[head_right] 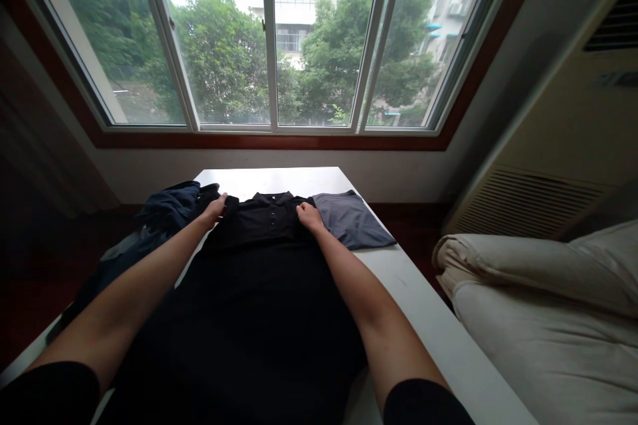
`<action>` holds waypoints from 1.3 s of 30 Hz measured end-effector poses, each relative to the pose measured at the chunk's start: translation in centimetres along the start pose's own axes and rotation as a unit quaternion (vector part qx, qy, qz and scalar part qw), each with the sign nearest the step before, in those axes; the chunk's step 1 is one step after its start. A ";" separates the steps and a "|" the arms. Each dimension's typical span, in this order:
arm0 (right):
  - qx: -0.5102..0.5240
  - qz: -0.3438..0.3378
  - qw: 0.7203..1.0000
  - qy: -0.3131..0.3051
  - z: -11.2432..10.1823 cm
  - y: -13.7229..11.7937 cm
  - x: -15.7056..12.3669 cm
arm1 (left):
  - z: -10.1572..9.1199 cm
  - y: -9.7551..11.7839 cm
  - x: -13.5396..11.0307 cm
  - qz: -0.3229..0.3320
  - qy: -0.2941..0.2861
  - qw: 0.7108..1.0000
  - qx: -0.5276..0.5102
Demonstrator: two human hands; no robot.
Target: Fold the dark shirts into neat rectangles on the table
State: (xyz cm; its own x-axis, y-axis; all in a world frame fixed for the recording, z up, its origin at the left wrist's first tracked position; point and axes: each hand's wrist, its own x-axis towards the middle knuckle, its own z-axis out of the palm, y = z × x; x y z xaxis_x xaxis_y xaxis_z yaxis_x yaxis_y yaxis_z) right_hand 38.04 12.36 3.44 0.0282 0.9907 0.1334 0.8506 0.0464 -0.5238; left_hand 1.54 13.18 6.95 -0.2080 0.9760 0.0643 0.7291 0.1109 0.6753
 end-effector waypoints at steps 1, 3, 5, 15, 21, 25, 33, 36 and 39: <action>-0.004 -0.007 1.000 0.004 0.3 -0.1 -0.2 | 0.8 0.0 -0.3 0.008 -0.007 1.000 0.016; -0.026 -0.029 0.999 0.019 1.0 -0.3 -0.5 | 2.5 -0.2 -1.1 0.027 -0.012 0.998 0.060; -0.066 -0.061 0.996 0.016 1.6 -0.2 -0.7 | 4.2 -0.8 -2.0 0.038 -0.008 0.995 0.095; -0.157 -0.046 0.985 -0.061 3.0 2.1 1.3 | 4.2 -4.7 -1.4 0.019 0.000 0.968 0.252; -0.160 -0.017 0.986 -0.045 3.4 2.5 2.1 | 2.6 -4.1 -2.5 0.038 0.058 0.964 0.258; -0.162 -0.010 0.986 -0.045 3.6 2.4 2.3 | 2.6 -2.6 -4.2 0.138 0.088 0.948 0.274; -0.160 0.002 0.986 -0.051 4.0 1.1 2.6 | 4.7 -2.3 -7.3 0.198 -0.002 0.936 0.293; -0.164 0.005 0.985 -0.054 4.4 0.5 2.2 | 5.1 -2.7 -8.9 0.220 0.050 0.934 0.276; -0.162 0.009 0.985 -0.053 4.4 0.2 1.8 | 5.3 -2.8 -11.0 0.274 0.038 0.924 0.264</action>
State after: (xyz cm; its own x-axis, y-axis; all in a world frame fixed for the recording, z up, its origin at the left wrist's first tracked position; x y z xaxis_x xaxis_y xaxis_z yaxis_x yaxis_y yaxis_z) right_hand 35.95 14.76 -0.14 0.0052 0.9996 0.0295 0.9739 0.0016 -0.2268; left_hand 5.23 3.09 0.50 0.2566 0.8987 0.3558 0.9508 -0.3008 0.0741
